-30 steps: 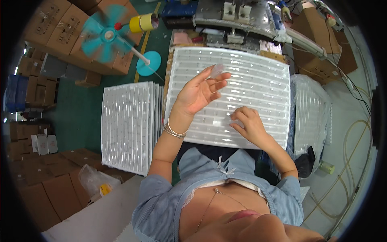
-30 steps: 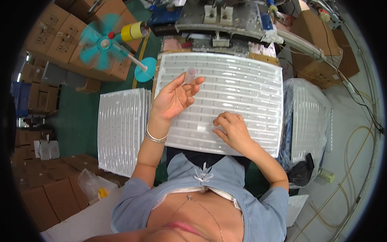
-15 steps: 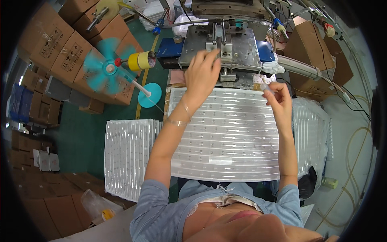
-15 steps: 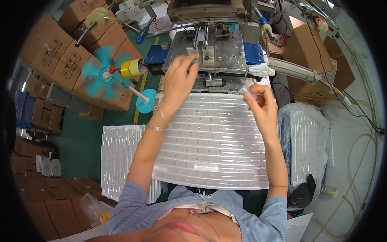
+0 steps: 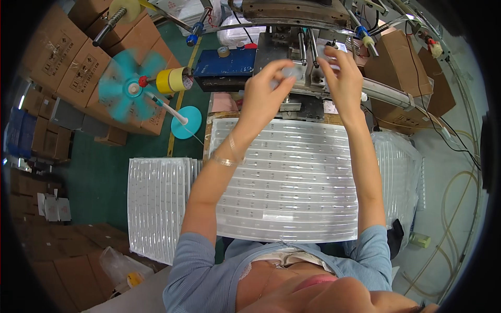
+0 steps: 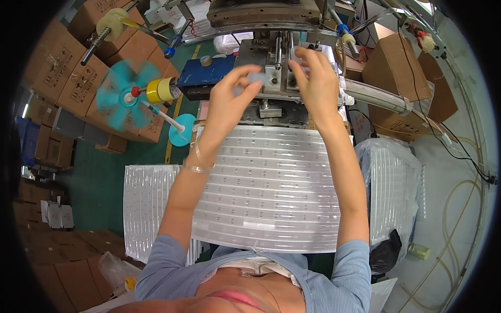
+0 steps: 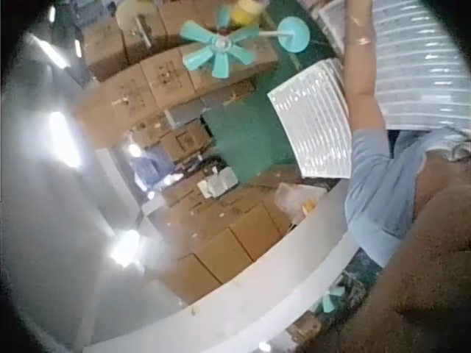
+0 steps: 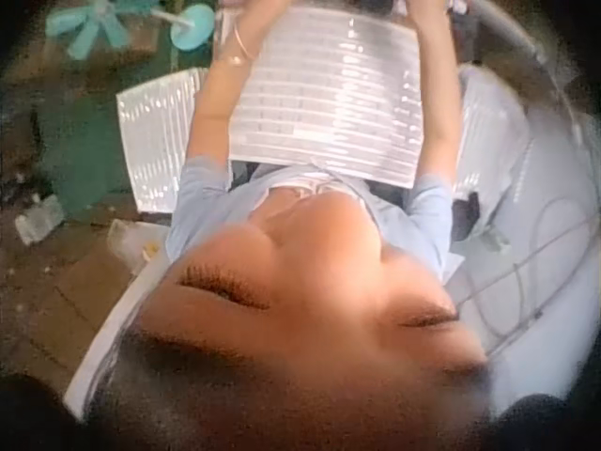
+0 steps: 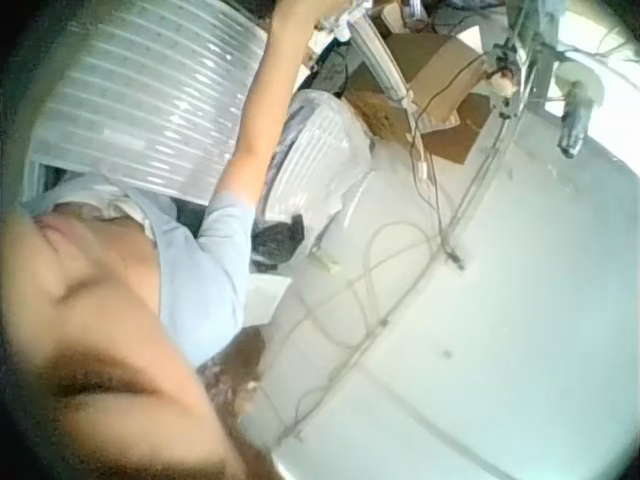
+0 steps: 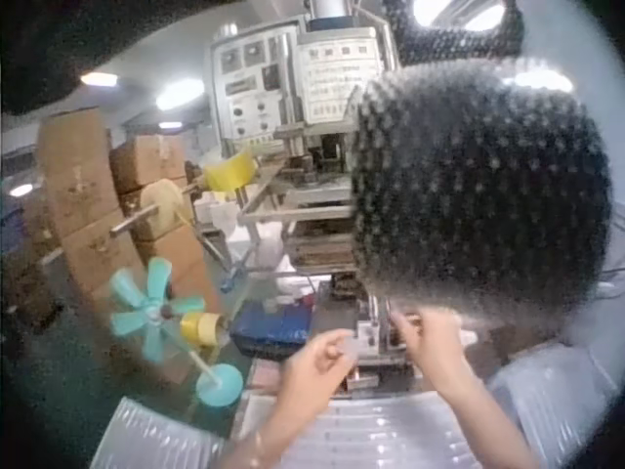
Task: The person repeatedly picks up small transparent plastic pieces and inserts them into a larger white plastic tray with multiple slots. They handle the pieces one at a time, placing them into the tray and occasionally adjusting the tray's position on the workbench.
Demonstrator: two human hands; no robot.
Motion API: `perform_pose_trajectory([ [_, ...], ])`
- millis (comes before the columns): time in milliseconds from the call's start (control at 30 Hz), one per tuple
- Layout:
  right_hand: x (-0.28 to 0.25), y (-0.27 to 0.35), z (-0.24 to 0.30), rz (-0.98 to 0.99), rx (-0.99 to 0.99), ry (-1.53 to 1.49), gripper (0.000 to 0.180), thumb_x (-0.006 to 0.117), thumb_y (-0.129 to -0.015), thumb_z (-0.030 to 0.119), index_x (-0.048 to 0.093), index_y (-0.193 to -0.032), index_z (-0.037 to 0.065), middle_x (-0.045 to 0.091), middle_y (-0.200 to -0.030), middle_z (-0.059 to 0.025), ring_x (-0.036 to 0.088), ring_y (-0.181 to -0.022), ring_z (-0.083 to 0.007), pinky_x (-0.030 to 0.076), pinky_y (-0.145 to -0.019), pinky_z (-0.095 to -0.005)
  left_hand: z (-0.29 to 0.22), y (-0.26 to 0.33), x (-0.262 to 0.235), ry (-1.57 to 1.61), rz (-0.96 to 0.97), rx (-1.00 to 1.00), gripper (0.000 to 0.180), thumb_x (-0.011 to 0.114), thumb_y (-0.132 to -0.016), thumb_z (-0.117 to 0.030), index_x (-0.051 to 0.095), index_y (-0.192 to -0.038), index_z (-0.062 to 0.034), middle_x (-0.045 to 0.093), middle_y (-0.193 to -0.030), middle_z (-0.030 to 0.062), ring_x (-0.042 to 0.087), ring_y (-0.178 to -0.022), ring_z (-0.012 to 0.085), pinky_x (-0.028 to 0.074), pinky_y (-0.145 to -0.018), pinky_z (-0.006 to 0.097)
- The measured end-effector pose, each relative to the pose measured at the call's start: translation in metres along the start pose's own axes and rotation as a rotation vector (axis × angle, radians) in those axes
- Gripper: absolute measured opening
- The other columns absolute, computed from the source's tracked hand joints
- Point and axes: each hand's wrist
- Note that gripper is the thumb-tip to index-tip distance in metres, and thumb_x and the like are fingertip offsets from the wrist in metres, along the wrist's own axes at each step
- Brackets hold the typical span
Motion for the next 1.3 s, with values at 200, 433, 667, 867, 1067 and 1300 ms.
perform_pose_trajectory([
  [200, 0.032, -0.024, -0.020, -0.045, -0.267, 0.503, 0.016, 0.067, -0.077, 0.026, 0.063, -0.086, 0.013, 0.063, -0.076, -0.0027, 0.059, -0.075, -0.0240, 0.039, -0.066, -0.0381, 0.004, 0.059, -0.025, 0.690, 0.025, -0.491, 0.029, 0.059, -0.088, -0.016, 0.055, -0.113, -0.0026, 0.053, -0.073, -0.0003, 0.047, -0.060, 0.0032, 0.035, -0.043, 0.016],
  [433, 0.020, -0.013, -0.025, 0.011, -0.201, 0.417, 0.036, 0.062, -0.081, 0.039, 0.060, -0.103, 0.011, 0.065, -0.096, -0.0063, 0.059, -0.087, -0.0275, 0.038, -0.077, -0.0408, -0.014, 0.087, -0.027, 0.731, 0.016, -0.484, 0.032, 0.060, -0.087, -0.014, 0.055, -0.117, -0.0035, 0.051, -0.073, -0.0015, 0.048, -0.061, 0.0033, 0.035, -0.044, 0.017],
  [667, -0.069, 0.096, -0.003, 0.091, -0.056, 0.258, 0.027, 0.067, -0.079, 0.022, 0.061, -0.099, 0.004, 0.064, -0.095, -0.0073, 0.059, -0.084, -0.0234, 0.041, -0.074, -0.0331, -0.037, 0.115, -0.031, 0.644, 0.015, -0.383, 0.025, 0.066, -0.084, -0.016, 0.058, -0.104, -0.0035, 0.053, -0.084, 0.0011, 0.049, -0.064, 0.0039, 0.040, -0.049, 0.015],
  [867, -0.112, 0.207, 0.035, 0.428, 0.120, 0.262, 0.015, 0.067, -0.078, 0.018, 0.065, -0.090, 0.010, 0.061, -0.085, -0.0027, 0.055, -0.076, -0.0193, 0.036, -0.067, -0.0329, -0.048, 0.143, -0.030, 0.516, -0.023, -0.332, 0.023, 0.068, -0.082, -0.020, 0.059, -0.093, -0.0019, 0.056, -0.082, 0.0010, 0.050, -0.076, 0.0056, 0.044, -0.059, 0.018],
  [1067, -0.116, 0.252, 0.077, 0.690, -0.025, 0.289, 0.020, 0.071, -0.072, 0.019, 0.064, -0.090, 0.013, 0.054, -0.084, -0.0012, 0.050, -0.075, -0.0194, 0.033, -0.066, -0.0341, -0.044, 0.164, -0.032, 0.727, 0.016, -0.469, 0.030, 0.059, -0.088, -0.035, 0.058, -0.086, -0.0056, 0.057, -0.068, 0.0034, 0.050, -0.054, 0.0064, 0.038, -0.044, 0.018],
  [1300, -0.109, 0.258, 0.078, 0.801, -0.138, 0.206, 0.021, 0.072, -0.069, 0.015, 0.058, -0.084, 0.011, 0.054, -0.088, -0.0027, 0.052, -0.078, -0.0214, 0.037, -0.068, -0.0344, -0.010, 0.162, -0.041, 1.376, 0.044, -0.815, 0.029, 0.048, -0.094, -0.028, 0.057, -0.108, -0.0044, 0.061, -0.092, 0.0106, 0.060, -0.078, 0.0132, 0.047, -0.049, 0.021],
])
Point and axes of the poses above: each hand's wrist, its own y-axis away from the middle knuckle, its own x-axis out of the palm, z = x × y
